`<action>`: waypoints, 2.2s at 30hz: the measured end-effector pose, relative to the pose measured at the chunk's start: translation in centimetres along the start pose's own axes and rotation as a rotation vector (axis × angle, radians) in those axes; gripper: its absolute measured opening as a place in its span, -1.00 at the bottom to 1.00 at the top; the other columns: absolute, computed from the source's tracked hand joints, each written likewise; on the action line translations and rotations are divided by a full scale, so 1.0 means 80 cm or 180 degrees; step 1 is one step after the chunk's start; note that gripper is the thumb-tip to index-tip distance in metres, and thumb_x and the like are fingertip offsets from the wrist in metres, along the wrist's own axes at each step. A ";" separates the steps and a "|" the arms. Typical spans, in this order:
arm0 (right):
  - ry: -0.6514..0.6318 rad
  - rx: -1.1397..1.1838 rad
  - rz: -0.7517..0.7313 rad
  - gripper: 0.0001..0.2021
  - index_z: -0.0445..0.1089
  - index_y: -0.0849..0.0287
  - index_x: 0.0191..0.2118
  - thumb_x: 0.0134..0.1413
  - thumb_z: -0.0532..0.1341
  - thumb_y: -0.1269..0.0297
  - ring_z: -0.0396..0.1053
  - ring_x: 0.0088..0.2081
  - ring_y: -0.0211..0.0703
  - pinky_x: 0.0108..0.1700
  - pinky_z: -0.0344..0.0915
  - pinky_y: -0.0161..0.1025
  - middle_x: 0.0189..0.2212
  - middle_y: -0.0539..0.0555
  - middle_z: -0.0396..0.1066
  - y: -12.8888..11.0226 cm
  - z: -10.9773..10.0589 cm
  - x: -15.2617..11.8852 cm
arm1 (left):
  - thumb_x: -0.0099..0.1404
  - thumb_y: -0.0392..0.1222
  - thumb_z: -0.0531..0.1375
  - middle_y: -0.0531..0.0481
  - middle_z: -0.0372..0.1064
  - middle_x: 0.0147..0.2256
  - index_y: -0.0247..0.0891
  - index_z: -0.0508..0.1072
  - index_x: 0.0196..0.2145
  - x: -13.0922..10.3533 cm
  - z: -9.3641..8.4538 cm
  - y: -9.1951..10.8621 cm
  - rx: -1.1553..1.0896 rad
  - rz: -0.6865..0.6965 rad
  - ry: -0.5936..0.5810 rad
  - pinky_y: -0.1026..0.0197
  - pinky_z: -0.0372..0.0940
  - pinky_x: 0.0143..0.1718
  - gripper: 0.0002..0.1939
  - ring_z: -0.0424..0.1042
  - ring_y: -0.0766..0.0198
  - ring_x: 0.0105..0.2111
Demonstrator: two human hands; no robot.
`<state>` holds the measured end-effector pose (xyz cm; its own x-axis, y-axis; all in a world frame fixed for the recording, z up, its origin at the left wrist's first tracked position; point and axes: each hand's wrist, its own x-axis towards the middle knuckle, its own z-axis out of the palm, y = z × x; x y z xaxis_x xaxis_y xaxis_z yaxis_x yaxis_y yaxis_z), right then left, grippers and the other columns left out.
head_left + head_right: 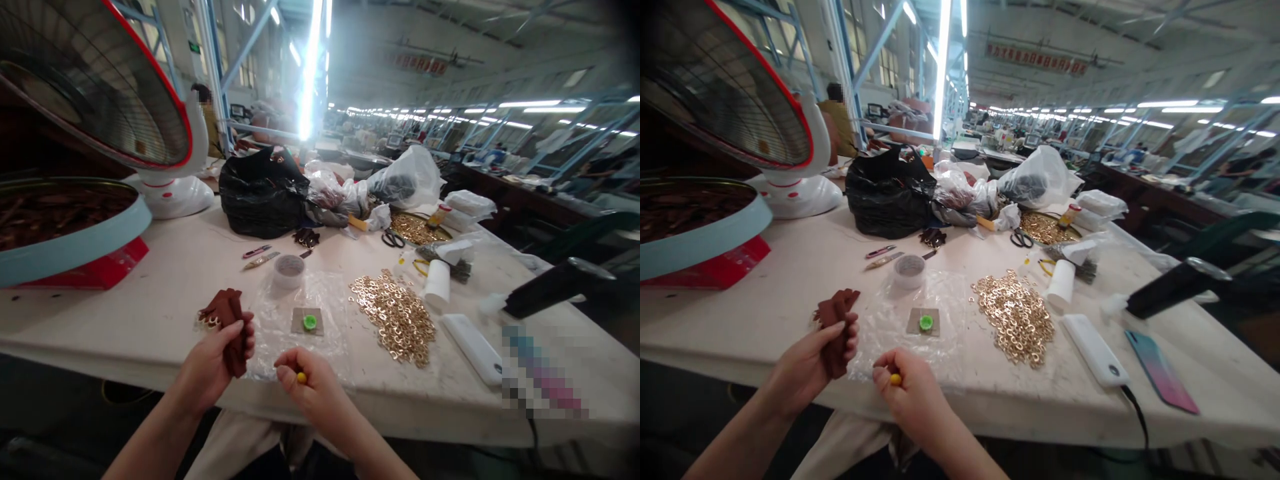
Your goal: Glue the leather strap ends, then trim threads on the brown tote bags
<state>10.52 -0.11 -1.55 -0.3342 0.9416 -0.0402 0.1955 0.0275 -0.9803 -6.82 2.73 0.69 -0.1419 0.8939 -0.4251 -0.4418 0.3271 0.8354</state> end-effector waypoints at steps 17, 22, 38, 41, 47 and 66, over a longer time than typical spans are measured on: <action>0.0529 0.0081 -0.0172 -0.86 0.20 0.16 -0.54 -0.03 0.13 0.30 0.07 -0.57 -0.35 -0.53 0.03 -0.39 -0.63 -0.11 0.15 0.009 -0.005 -0.007 | -0.03 0.04 0.32 0.07 0.39 -0.47 -0.25 0.37 -0.29 -0.035 0.063 -0.049 0.0075 0.0533 -0.0249 0.35 0.29 -0.44 -0.59 0.35 0.33 -0.45; 0.0995 -0.1063 -0.0965 -0.87 0.20 0.14 -0.58 -0.08 0.10 0.39 0.11 -0.56 -0.31 -0.50 0.03 -0.35 -0.64 -0.08 0.16 0.005 -0.021 -0.015 | -0.07 0.20 0.27 0.23 0.09 -0.72 -0.23 0.23 -0.48 -0.032 0.065 -0.050 0.0763 0.0131 -0.0353 0.45 -0.15 -0.79 -0.53 -0.03 0.50 -0.75; 0.0964 -0.3688 0.0256 -0.87 0.36 0.16 -0.25 0.16 0.10 0.30 0.38 -0.31 -0.16 -0.34 0.16 -0.30 -0.31 0.09 0.44 0.035 -0.136 -0.002 | -0.14 0.11 0.36 0.16 0.24 -0.62 -0.26 0.35 -0.29 -0.012 0.047 -0.073 0.0881 -0.0398 -0.0454 0.48 0.07 -0.69 -0.47 0.12 0.48 -0.66; 0.1021 -0.3924 0.0854 -0.83 0.39 0.21 -0.25 0.12 0.07 0.47 0.39 -0.25 -0.13 -0.30 0.16 -0.28 -0.25 0.17 0.43 0.056 -0.180 0.029 | -0.15 0.13 0.36 0.11 0.29 -0.59 -0.30 0.38 -0.25 -0.011 0.046 -0.076 0.1030 -0.0278 -0.0550 0.42 0.09 -0.69 -0.42 0.15 0.42 -0.64; 0.0924 -0.3723 0.1029 -0.83 0.40 0.25 -0.28 0.08 0.07 0.48 0.39 -0.24 -0.05 -0.27 0.18 -0.24 -0.27 0.22 0.45 0.084 -0.204 0.058 | -0.19 0.16 0.36 0.00 0.42 -0.51 -0.34 0.42 -0.27 -0.008 0.032 -0.079 0.1440 -0.0040 -0.0324 0.32 0.23 -0.52 -0.39 0.29 0.31 -0.54; 0.0132 0.1580 0.0454 -0.61 0.19 0.17 -0.47 -0.23 0.33 0.01 -0.11 -0.64 -0.44 -0.60 -0.15 -0.42 -0.67 -0.19 0.05 0.001 -0.064 -0.007 | -0.01 0.09 0.28 0.21 0.10 -0.71 -0.31 0.32 -0.43 -0.032 0.075 -0.055 0.0975 0.0186 -0.0814 0.40 -0.13 -0.68 -0.60 -0.01 0.49 -0.69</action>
<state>15.46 1.08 -0.62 -0.2973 0.9372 -0.1825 -0.2278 -0.2552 -0.9397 0.80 0.82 0.22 0.0830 0.9485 -0.3057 -0.1494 0.3152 0.9372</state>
